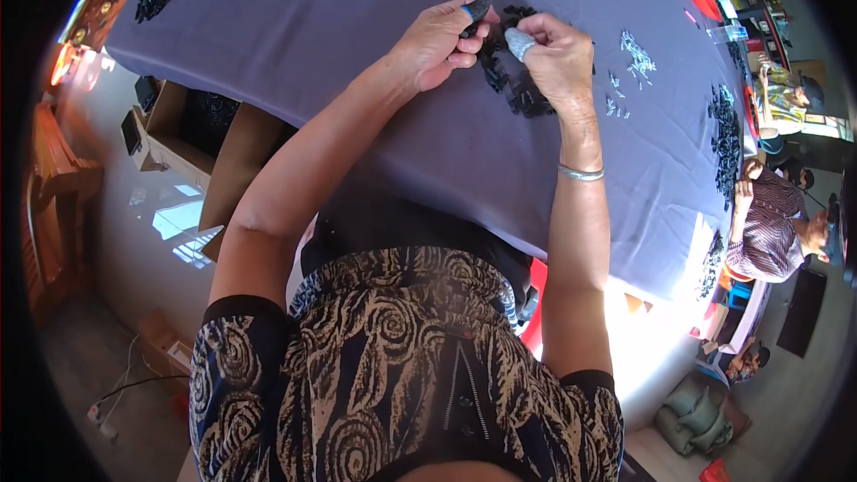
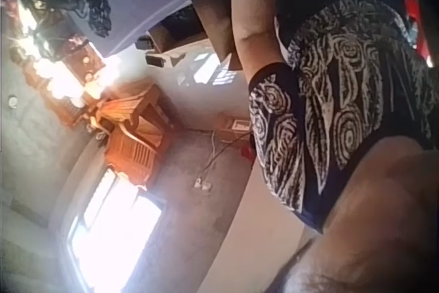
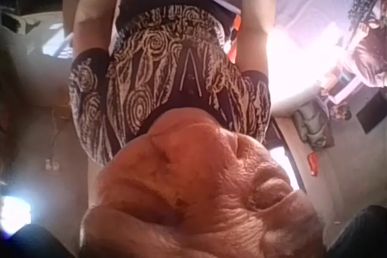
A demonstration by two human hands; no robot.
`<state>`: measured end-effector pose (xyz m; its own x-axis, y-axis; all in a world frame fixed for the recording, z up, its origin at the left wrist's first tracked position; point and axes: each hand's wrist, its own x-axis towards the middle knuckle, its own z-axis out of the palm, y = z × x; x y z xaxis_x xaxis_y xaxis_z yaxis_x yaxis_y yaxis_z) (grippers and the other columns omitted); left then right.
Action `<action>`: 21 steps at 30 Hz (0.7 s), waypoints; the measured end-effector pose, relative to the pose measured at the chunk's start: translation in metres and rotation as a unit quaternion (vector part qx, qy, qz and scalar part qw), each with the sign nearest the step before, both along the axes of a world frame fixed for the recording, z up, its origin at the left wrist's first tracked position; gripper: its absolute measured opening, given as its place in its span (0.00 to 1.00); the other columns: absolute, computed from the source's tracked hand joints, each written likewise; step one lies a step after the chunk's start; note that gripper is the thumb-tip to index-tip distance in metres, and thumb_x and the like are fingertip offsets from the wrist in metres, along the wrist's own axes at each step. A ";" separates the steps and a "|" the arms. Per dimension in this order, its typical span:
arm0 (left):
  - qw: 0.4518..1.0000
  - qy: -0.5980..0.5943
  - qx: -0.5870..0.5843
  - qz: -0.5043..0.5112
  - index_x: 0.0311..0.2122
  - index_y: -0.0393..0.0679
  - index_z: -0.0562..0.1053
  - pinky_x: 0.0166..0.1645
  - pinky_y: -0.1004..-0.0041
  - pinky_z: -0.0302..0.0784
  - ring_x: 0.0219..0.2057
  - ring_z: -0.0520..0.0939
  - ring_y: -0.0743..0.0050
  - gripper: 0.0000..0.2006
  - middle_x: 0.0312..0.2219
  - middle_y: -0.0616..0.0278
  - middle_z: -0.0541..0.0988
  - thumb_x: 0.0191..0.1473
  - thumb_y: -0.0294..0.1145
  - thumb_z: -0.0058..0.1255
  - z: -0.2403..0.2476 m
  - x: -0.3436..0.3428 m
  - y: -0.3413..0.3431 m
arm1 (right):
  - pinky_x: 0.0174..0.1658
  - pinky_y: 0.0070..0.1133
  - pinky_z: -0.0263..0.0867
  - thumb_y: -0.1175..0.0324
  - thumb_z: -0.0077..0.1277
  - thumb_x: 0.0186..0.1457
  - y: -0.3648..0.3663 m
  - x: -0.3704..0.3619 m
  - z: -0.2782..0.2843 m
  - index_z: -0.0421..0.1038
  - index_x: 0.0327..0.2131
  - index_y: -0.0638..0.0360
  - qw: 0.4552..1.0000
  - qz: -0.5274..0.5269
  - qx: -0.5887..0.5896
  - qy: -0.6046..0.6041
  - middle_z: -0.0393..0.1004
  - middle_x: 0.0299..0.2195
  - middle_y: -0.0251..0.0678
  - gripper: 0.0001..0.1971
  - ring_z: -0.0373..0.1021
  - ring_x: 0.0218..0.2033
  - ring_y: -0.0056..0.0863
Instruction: Sorting small black plastic components on a table.
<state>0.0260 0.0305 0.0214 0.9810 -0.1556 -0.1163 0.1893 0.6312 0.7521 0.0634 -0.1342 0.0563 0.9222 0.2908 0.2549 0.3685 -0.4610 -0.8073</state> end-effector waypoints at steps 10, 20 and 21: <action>0.995 0.050 -0.080 0.019 0.36 0.42 0.67 0.16 0.84 0.52 0.18 0.62 0.83 0.11 0.24 0.67 0.69 0.62 0.37 0.35 -0.011 0.005 0.011 | 0.29 0.23 0.71 0.74 0.56 0.44 0.043 -0.020 -0.009 0.74 0.29 0.60 0.977 0.027 -0.081 -0.197 0.77 0.23 0.37 0.05 0.76 0.25 0.26; 0.996 0.034 -0.083 -0.022 0.36 0.42 0.67 0.16 0.88 0.51 0.16 0.59 0.92 0.08 0.25 0.71 0.67 0.60 0.35 0.42 -0.008 0.007 0.011 | 0.28 0.18 0.66 0.72 0.58 0.47 -0.039 0.027 -0.003 0.77 0.31 0.59 0.999 -0.019 -0.003 -0.034 0.76 0.21 0.32 0.06 0.68 0.21 0.16; 0.996 0.035 -0.083 -0.021 0.36 0.42 0.67 0.16 0.88 0.51 0.16 0.59 0.92 0.08 0.25 0.71 0.67 0.60 0.35 0.42 -0.008 0.006 0.012 | 0.28 0.18 0.66 0.72 0.58 0.46 -0.044 0.029 -0.001 0.77 0.31 0.59 0.999 -0.007 -0.053 -0.009 0.76 0.22 0.32 0.06 0.69 0.22 0.17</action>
